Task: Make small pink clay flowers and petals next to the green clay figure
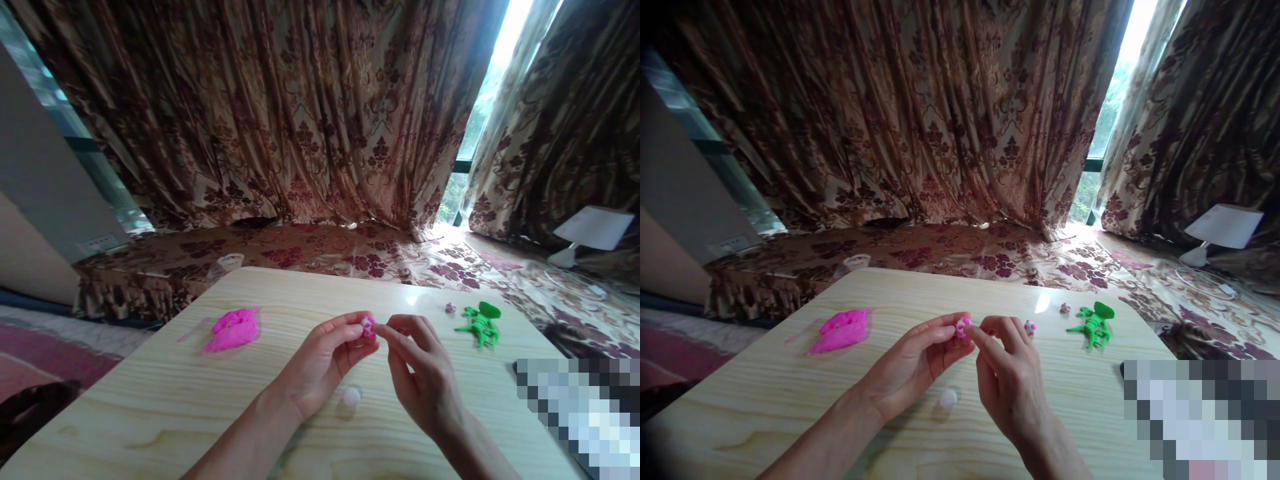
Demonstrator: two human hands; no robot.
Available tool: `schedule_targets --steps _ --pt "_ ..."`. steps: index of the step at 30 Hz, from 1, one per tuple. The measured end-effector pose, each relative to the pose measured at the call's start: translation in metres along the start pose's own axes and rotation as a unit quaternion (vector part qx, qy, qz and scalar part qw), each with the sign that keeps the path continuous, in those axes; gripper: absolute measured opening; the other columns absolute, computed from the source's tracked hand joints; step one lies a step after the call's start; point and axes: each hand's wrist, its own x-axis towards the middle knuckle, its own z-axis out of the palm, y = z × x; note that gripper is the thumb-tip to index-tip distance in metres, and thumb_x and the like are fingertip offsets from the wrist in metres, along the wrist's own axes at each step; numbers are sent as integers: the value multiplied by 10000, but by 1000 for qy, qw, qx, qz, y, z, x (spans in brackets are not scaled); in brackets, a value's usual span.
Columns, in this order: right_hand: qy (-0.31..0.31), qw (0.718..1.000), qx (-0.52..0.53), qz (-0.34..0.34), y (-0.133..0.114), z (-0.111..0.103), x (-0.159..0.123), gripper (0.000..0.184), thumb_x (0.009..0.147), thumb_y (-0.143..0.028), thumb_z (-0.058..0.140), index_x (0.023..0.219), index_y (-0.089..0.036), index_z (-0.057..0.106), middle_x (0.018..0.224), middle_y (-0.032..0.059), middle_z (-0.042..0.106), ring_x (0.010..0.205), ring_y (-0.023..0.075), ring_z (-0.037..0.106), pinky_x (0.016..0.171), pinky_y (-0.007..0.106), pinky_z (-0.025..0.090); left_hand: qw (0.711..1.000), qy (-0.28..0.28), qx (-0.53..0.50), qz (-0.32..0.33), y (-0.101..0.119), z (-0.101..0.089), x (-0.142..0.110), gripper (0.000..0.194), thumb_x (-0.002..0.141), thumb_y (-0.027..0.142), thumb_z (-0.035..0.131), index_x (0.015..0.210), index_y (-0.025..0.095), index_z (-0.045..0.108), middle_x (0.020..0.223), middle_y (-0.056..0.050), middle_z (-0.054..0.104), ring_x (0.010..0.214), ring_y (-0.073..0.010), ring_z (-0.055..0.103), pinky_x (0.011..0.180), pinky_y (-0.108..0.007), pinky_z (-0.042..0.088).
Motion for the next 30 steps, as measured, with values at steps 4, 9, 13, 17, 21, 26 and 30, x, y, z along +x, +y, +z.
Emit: schedule_targets --steps 4,9,13,17,21,26,30 --pt "-2 1000 4 -2 0 0 0 476 788 -13 463 1182 -266 546 951 71 519 852 192 478 703 349 428 1000 3 3 0 0 0 1 232 780 112 566 1006 79 610 1040 -108 608 944 -155 570 984 -353 389" --pt "8 1000 9 -7 0 -1 0 476 787 -13 461 1187 -259 541 954 74 524 855 194 484 703 350 430 1000 11 18 -1 -1 -1 2 242 780 144 582 1014 85 599 1003 -108 617 919 -149 581 964 -334 406" --pt "7 1000 6 -6 0 -2 0 477 784 -9 462 1186 -254 543 962 76 522 852 190 484 710 353 429 999 24 43 -5 -2 -3 1 265 775 169 597 1033 111 580 950 -88 622 860 -128 594 918 -296 437" --pt "-6 1000 0 -6 -1 -2 0 475 785 -17 469 1189 -257 541 964 76 521 860 191 483 712 352 431 999 20 45 8 -4 -3 1 225 780 181 592 1000 134 578 943 -69 615 853 -125 591 900 -304 449" --pt "-5 1000 -2 -3 -1 -1 0 476 790 -23 468 1199 -257 533 972 76 521 865 189 483 717 352 433 999 20 50 5 -5 -3 0 200 774 177 599 967 126 587 939 -71 616 850 -126 592 904 -309 449" --pt "-9 1000 -1 -2 -1 -1 0 471 790 -21 469 1195 -252 535 974 76 523 870 186 486 721 352 435 998 21 59 6 -4 -1 0 203 768 171 605 965 124 586 955 -76 620 864 -130 594 908 -299 447" --pt "13 1000 7 -4 -2 -3 1 466 786 -19 473 1189 -244 537 966 77 532 868 186 495 718 353 442 998 23 56 8 -4 -1 1 214 771 178 603 977 123 586 940 -82 629 863 -135 596 917 -318 444"
